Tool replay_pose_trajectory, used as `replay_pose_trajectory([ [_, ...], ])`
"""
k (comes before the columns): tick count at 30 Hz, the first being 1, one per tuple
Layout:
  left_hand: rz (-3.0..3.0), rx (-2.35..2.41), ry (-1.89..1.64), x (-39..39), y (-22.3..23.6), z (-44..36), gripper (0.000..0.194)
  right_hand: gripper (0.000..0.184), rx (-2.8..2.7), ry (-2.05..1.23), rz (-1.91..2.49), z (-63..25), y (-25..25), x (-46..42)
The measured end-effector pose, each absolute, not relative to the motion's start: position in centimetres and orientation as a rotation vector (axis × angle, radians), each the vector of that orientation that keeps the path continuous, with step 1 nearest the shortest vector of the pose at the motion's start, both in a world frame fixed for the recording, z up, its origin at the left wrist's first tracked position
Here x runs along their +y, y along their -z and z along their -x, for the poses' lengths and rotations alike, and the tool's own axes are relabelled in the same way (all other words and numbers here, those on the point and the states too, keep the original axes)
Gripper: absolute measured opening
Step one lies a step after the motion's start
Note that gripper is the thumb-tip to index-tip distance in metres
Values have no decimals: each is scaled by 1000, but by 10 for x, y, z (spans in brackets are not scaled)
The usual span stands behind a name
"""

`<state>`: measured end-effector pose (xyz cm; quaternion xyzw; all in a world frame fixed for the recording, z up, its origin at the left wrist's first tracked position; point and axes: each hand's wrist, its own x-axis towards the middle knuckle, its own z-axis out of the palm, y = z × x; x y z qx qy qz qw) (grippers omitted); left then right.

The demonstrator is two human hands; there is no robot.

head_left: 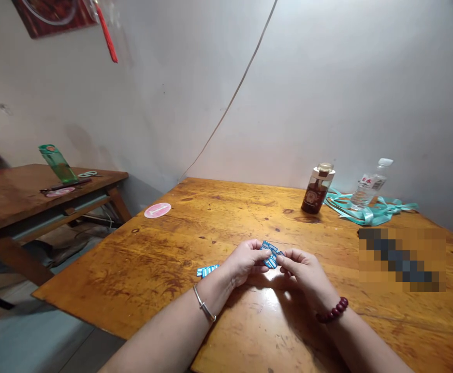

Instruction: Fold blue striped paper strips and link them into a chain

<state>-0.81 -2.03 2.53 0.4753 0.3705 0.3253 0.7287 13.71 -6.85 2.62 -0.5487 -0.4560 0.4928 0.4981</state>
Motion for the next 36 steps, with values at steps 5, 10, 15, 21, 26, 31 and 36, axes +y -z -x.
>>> replay_pose_trajectory([
  [5,-1006,849,-749,-18,-26,8,26,21,-1138,-1149,1291,-138,-26,-68],
  [10,-995,871,-799,-18,-26,7,25,25,-1169,-1122,1276,-138,-23,-67],
  [15,-992,859,-829,-19,-26,5,25,26,-1077,-1097,1291,-137,-21,-67],
  [21,-1038,822,-852,-20,-23,4,24,23,-1060,-1156,1249,-134,-27,-68],
  [26,-1053,787,-867,-24,-21,1,25,26,-965,-1294,1241,-129,-21,-68],
  [31,-1041,773,-830,-25,-20,1,26,24,-947,-1297,1243,-133,-18,-66],
  [36,-1047,798,-827,-24,-21,3,26,21,-949,-1276,1261,-136,-23,-66],
])
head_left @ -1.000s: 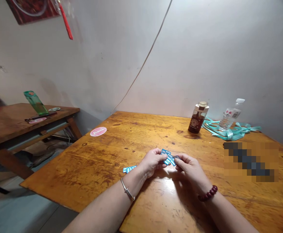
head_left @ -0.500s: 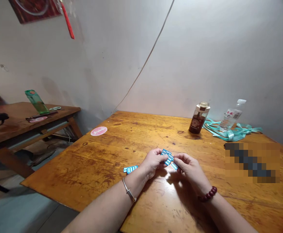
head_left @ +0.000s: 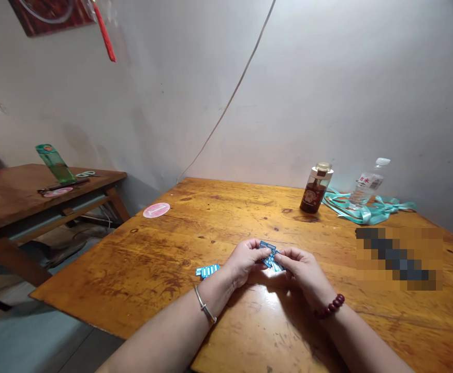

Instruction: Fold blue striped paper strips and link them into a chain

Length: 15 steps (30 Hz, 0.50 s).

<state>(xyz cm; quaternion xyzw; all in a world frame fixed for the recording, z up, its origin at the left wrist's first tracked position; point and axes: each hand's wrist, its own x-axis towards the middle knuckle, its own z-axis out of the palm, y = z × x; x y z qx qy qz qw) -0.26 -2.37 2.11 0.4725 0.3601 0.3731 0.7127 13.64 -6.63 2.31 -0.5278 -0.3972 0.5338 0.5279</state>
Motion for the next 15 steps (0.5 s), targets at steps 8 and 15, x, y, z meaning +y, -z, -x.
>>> replay_pose_trajectory([
  [8,-1020,873,-882,-19,-26,2,22,25,-1081,-1149,1318,-140,-20,-64],
  [15,-944,777,-829,-14,-23,8,22,26,-1053,-1149,1306,-144,-17,-62],
])
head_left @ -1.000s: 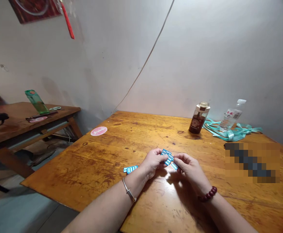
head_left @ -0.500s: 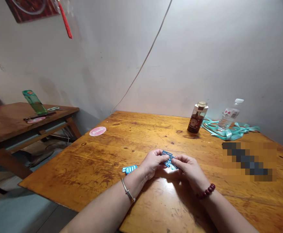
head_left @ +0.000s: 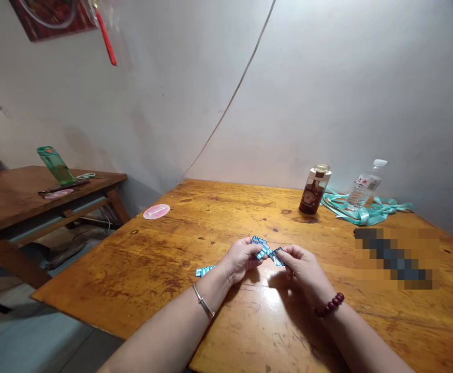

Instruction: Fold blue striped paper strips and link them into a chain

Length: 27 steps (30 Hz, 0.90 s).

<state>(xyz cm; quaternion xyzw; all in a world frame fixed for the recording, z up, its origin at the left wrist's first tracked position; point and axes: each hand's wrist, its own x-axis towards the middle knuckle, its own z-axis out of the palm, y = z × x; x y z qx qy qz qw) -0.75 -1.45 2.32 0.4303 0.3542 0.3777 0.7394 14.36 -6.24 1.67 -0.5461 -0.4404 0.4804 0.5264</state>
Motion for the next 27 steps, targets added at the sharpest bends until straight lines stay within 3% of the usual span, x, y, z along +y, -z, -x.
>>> replay_pose_trajectory([
  [9,-1133,687,-734,-21,-24,5,19,26,-1003,-1304,1236,-142,-21,-63],
  [17,-1321,751,-661,-25,-29,8,14,28,-1198,-871,1233,-150,-26,-63],
  [27,-1322,667,-651,-29,-33,8,15,24,-1326,-921,1248,-144,-19,-63],
])
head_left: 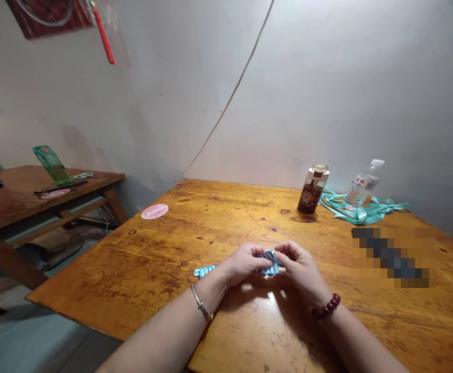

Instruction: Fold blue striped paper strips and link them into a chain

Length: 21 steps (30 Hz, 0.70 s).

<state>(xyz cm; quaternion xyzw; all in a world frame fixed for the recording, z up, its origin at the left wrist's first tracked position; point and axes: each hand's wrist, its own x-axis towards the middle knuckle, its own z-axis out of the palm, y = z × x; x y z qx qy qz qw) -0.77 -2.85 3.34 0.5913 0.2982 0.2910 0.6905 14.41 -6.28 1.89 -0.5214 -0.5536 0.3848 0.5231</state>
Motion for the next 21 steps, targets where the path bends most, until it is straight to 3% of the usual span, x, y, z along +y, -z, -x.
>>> replay_pose_trajectory([
  [8,-1285,721,-681,-27,-31,8,19,32,-1281,-1302,1262,-150,-35,-68],
  [15,-1115,738,-776,-22,-24,3,23,14,-1286,-1093,1316,-150,-25,-64],
  [21,-1083,786,-884,-22,-24,0,24,25,-1347,-1057,1357,-146,-25,-66],
])
